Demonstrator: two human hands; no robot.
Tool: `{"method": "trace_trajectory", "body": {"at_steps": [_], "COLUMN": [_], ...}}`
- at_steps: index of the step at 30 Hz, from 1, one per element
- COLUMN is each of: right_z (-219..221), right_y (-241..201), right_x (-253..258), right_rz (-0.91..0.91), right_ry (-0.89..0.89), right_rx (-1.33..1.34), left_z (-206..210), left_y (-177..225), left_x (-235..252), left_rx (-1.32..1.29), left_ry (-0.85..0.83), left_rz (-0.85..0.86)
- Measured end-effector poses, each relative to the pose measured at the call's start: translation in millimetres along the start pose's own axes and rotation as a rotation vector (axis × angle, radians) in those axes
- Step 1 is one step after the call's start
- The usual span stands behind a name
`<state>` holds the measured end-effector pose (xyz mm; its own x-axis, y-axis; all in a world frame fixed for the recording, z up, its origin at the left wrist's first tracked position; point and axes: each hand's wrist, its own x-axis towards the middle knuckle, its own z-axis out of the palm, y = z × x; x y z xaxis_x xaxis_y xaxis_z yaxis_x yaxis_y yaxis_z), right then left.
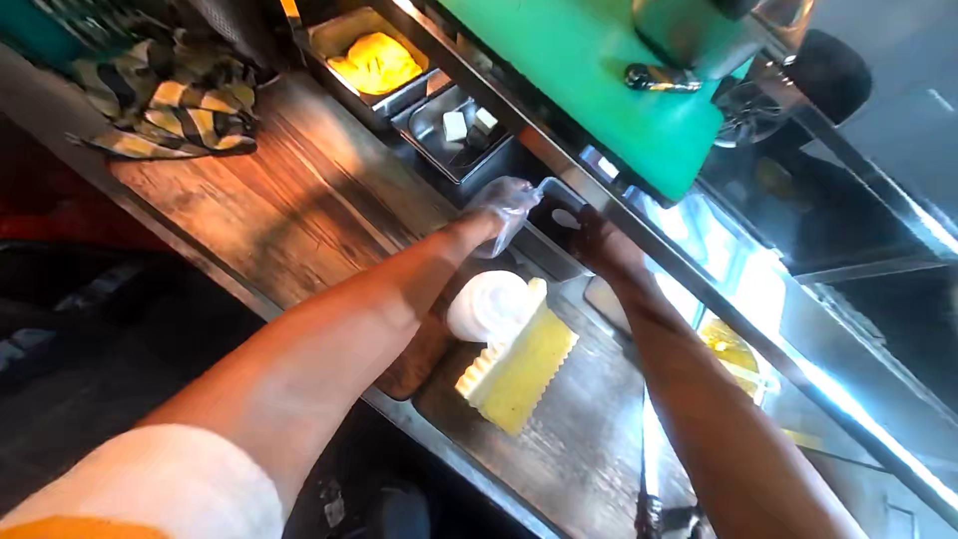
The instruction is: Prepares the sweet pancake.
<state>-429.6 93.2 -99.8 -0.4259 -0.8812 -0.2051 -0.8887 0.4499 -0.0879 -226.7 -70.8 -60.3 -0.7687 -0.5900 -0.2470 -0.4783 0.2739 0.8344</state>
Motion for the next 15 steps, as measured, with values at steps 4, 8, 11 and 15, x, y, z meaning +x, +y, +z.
{"method": "trace_trajectory", "body": {"at_steps": [4, 8, 11, 15], "right_z": [-53, -72, -79, -79], "right_y": [-30, -44, -50, -53], "right_x": [-36, -55, -61, -64], "right_rz": [0.154, 0.248, 0.335, 0.38], "right_ry": [-0.105, -0.123, -0.116, 0.031], "right_rx": [0.124, 0.211, 0.217, 0.113], "left_z": [5, 10, -1, -16], "left_y": [20, 22, 11, -12], "left_x": [2, -6, -11, -33], "left_rx": [0.124, 0.044, -0.066, -0.393], "left_ry": [-0.14, -0.222, -0.246, -0.019], "left_rz": [-0.006, 0.034, 0.054, -0.089]}}
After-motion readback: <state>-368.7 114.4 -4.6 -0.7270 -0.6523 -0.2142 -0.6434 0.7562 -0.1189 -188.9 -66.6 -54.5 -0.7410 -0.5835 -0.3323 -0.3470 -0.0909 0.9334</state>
